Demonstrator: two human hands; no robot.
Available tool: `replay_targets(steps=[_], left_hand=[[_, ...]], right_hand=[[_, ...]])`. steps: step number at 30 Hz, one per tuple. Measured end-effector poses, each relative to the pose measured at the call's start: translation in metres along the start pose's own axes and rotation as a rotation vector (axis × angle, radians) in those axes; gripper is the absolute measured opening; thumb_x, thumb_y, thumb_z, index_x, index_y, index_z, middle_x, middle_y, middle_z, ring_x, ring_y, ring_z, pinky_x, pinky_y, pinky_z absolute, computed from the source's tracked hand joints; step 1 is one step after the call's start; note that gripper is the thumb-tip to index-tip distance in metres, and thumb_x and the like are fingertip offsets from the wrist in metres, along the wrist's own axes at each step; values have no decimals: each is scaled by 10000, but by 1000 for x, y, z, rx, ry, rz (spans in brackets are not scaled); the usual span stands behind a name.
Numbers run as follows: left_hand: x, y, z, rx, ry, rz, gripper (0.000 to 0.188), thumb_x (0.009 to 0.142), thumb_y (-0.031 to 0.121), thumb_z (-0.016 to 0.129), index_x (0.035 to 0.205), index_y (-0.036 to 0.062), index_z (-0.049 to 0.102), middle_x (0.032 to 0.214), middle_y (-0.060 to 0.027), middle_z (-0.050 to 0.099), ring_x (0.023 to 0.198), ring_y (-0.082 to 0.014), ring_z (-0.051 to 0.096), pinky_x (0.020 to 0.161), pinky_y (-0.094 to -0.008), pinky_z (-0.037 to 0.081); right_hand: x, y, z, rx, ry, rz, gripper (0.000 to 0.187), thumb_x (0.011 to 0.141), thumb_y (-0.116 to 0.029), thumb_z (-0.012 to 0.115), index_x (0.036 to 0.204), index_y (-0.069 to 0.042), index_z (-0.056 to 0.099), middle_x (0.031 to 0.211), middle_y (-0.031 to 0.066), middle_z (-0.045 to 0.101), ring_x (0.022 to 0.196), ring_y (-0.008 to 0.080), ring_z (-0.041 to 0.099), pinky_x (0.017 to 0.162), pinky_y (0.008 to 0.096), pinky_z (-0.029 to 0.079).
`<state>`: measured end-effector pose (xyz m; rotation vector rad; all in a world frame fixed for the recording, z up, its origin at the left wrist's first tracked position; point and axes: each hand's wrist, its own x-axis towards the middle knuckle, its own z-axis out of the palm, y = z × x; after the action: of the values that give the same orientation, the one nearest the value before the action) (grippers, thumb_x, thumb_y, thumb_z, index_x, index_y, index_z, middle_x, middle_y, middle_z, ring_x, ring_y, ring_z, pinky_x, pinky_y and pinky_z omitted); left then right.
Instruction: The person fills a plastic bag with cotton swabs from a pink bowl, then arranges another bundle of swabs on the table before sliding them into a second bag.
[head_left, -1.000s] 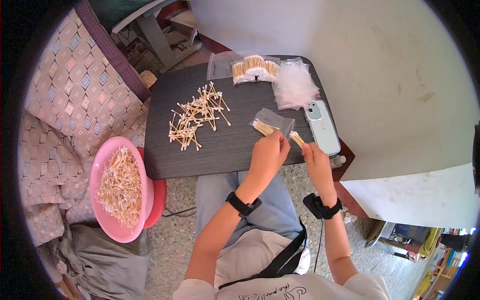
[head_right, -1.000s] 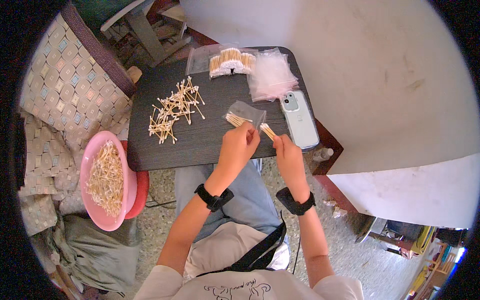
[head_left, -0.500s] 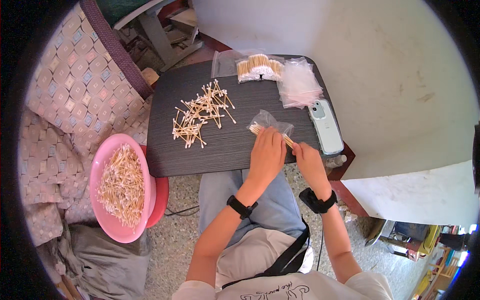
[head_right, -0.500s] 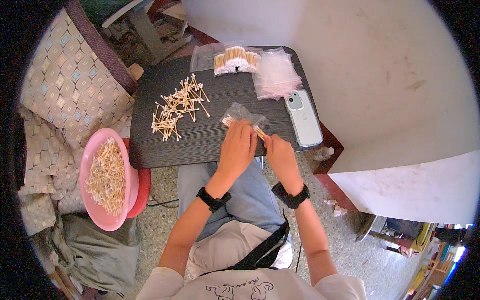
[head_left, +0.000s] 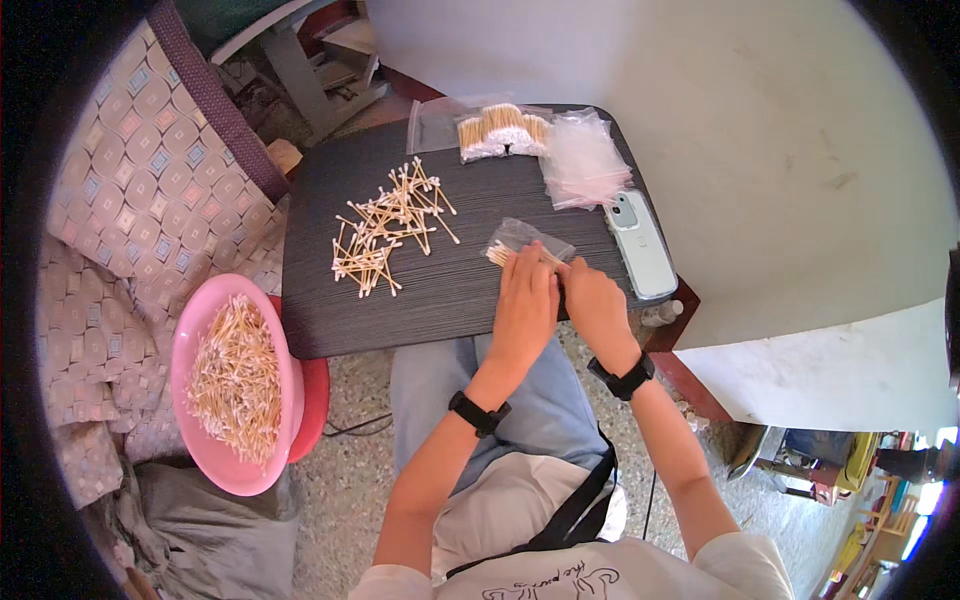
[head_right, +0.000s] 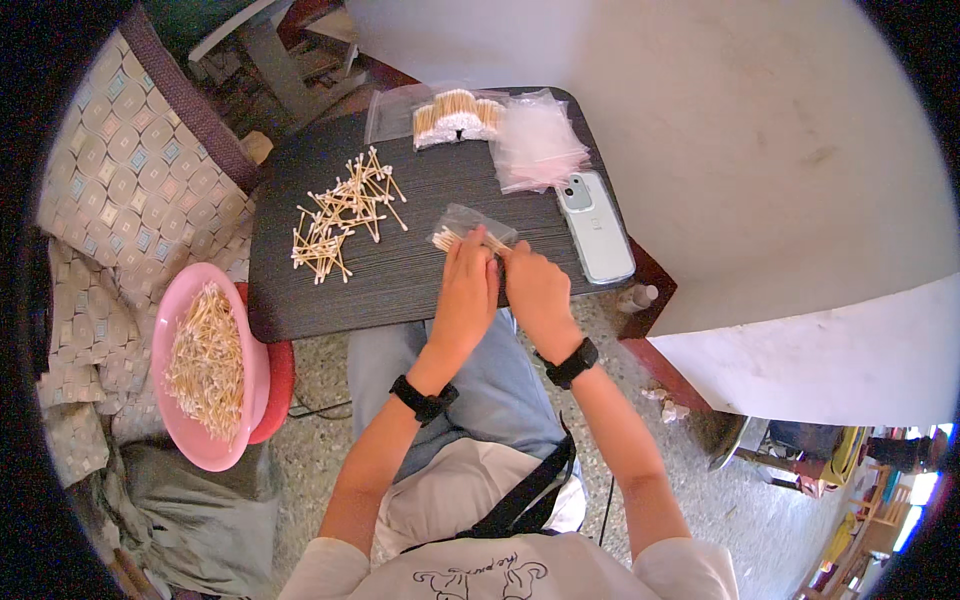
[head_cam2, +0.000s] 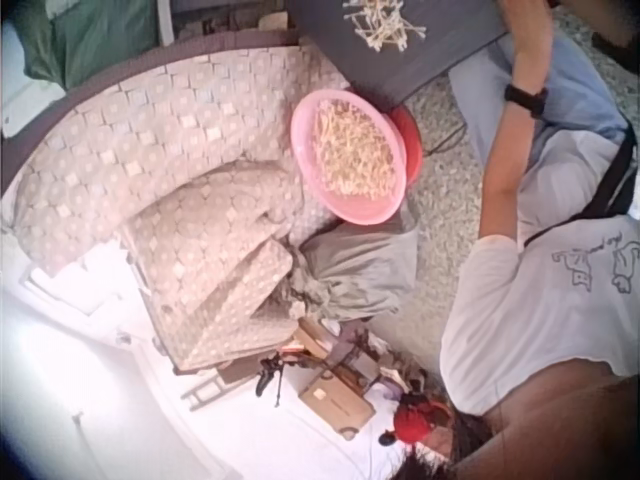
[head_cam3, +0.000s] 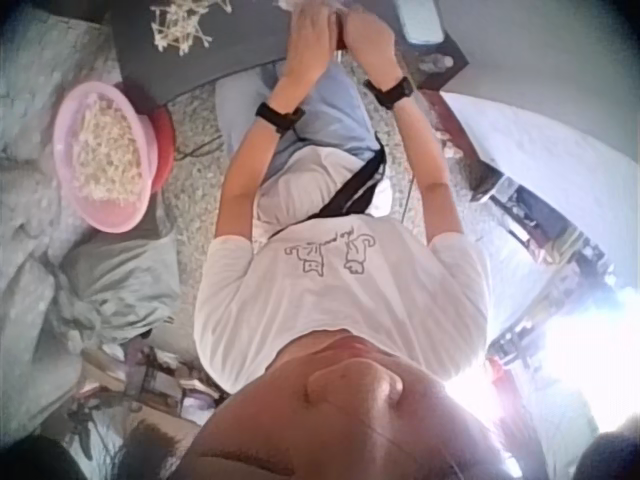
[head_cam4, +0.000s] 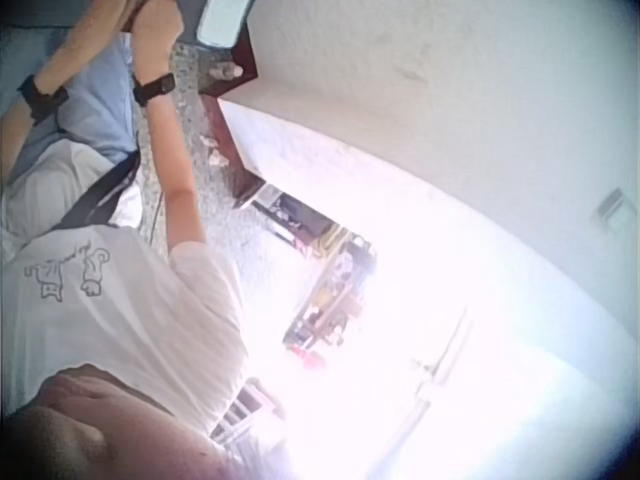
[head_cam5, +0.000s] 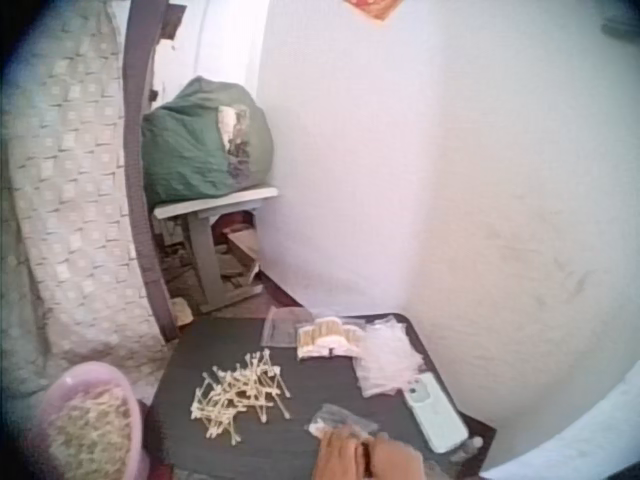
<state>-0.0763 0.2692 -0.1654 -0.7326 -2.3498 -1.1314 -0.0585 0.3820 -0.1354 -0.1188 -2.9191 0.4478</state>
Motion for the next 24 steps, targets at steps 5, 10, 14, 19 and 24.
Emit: replay_targets(steps=[5,10,14,19,24], left_hand=[[0,-1,-2,40,-71,60,147,912,40,453,1036,-39,453,1341,-251,422,1257,-404,388,1061,-493,293],[0,-6,-5,20,-96,25,274,937,69,419,1177,-61,430,1341,-243,425,1282,-387,369,1077,-472,278],[2,-3,-5,-51,-78,-30,324,932,66,420,1216,-90,425,1299,-280,448,1256,-380,404,1076,-463,288],[2,-3,-11,-145,-105,-86,363,945,84,404,1282,-51,399,1316,-234,453,1257,-378,402,1067,-439,311],[0,-5,-14,-176,-117,-71,241,952,98,406,1164,1,467,1349,-184,453,1258,-391,398,1036,-435,353]], right_hand=[[13,0,5,-19,-43,-97,179,918,-185,473,920,-6,476,722,205,635,619,353,640,514,430,514],[14,-1,6,74,-28,-74,247,897,-182,499,1070,-4,499,799,190,656,700,305,668,595,391,537],[13,22,-11,511,-129,-86,327,889,-178,554,1117,56,547,896,218,647,767,319,644,670,384,498],[24,32,-15,571,-92,-284,214,812,-108,635,979,26,643,795,179,603,684,340,583,633,379,460],[40,26,-5,537,-97,-364,170,791,-96,651,917,19,661,757,163,596,665,314,587,615,369,459]])
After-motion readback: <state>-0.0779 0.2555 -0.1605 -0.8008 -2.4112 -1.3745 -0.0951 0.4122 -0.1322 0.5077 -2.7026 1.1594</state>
